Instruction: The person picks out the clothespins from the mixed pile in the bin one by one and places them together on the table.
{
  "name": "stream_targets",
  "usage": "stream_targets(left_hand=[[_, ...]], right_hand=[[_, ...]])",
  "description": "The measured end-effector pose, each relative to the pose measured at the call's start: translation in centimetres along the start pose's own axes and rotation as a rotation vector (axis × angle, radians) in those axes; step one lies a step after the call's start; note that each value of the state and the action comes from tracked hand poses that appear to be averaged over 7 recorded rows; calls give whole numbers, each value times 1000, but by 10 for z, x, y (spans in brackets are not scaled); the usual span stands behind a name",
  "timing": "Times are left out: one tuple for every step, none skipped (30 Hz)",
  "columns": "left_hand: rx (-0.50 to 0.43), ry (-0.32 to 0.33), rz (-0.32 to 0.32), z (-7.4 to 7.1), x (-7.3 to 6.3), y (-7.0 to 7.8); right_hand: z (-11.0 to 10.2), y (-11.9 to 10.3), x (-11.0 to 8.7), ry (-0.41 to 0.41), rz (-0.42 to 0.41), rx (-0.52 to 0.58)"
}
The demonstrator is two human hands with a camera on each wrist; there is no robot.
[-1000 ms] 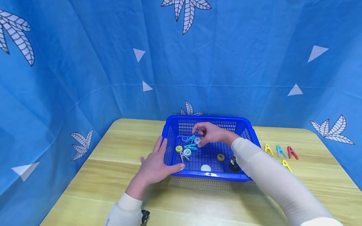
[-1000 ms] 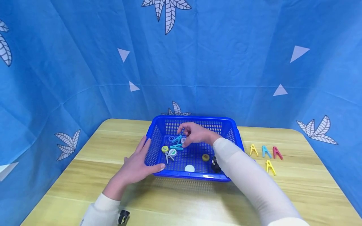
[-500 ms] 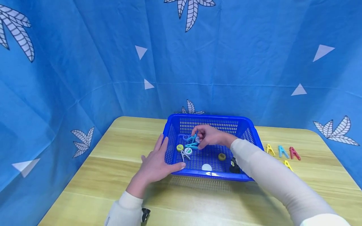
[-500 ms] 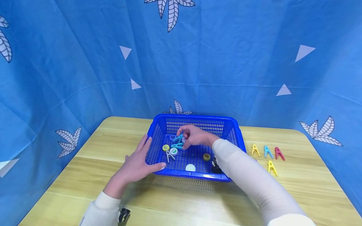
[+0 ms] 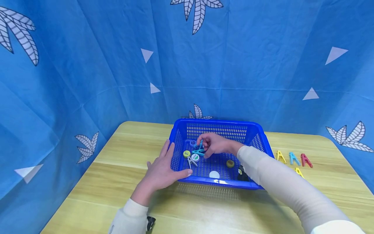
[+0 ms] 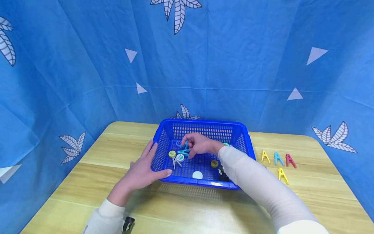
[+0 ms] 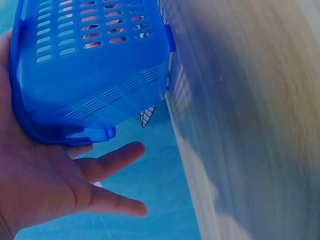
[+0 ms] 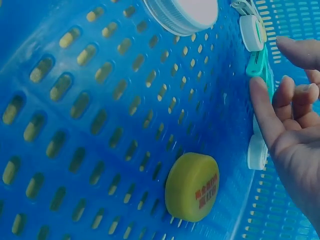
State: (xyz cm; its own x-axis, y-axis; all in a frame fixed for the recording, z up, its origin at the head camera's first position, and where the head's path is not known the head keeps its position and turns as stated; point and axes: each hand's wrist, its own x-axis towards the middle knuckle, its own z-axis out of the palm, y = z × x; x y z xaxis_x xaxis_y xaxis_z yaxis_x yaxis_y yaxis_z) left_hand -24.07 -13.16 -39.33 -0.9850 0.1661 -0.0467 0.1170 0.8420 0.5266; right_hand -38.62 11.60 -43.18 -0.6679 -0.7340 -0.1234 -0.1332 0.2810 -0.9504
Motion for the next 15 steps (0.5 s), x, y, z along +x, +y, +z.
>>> stream_targets(left_hand=[[-2,1,1,0,0,0],[-3,1,2,0,-1,0],[-2,1,4,0,-1,0],[-2,1,5,0,-1,0],[-1,3,7,0,-1,0],[0,4,9,0,-1,0],[1,4,9,0,-1,0],[3,4,10,0,-1,0],[4,4,9,0,-1,0],[4,4,9,0,-1,0],[5,3,7,0,-1,1],[5,2,5,0,-1,1],[6,0,3,-1,-1,1],[6,0,1,-1,-1,1],[7,0,-1,-1,-1,1]], right_hand=[[1,0,0,-10,2,5],[2,0,0,-24,6,9],[2,0,0,-40,11,28],[3,-1,0,-61,17,47],[4,-1,-1,-82,24,69],[4,-2,-1,-101,27,88],[4,-2,-1,-116,31,107],[4,-3,-1,-129,37,122],[4,-4,-2,-133,42,128],[3,-4,-2,-133,45,120],[2,-4,-3,-127,48,109],[1,-4,-3,-118,50,89],[-1,-5,-3,-109,52,72],[-2,-4,-3,-101,58,53],[-4,-4,-3,-92,62,28]])
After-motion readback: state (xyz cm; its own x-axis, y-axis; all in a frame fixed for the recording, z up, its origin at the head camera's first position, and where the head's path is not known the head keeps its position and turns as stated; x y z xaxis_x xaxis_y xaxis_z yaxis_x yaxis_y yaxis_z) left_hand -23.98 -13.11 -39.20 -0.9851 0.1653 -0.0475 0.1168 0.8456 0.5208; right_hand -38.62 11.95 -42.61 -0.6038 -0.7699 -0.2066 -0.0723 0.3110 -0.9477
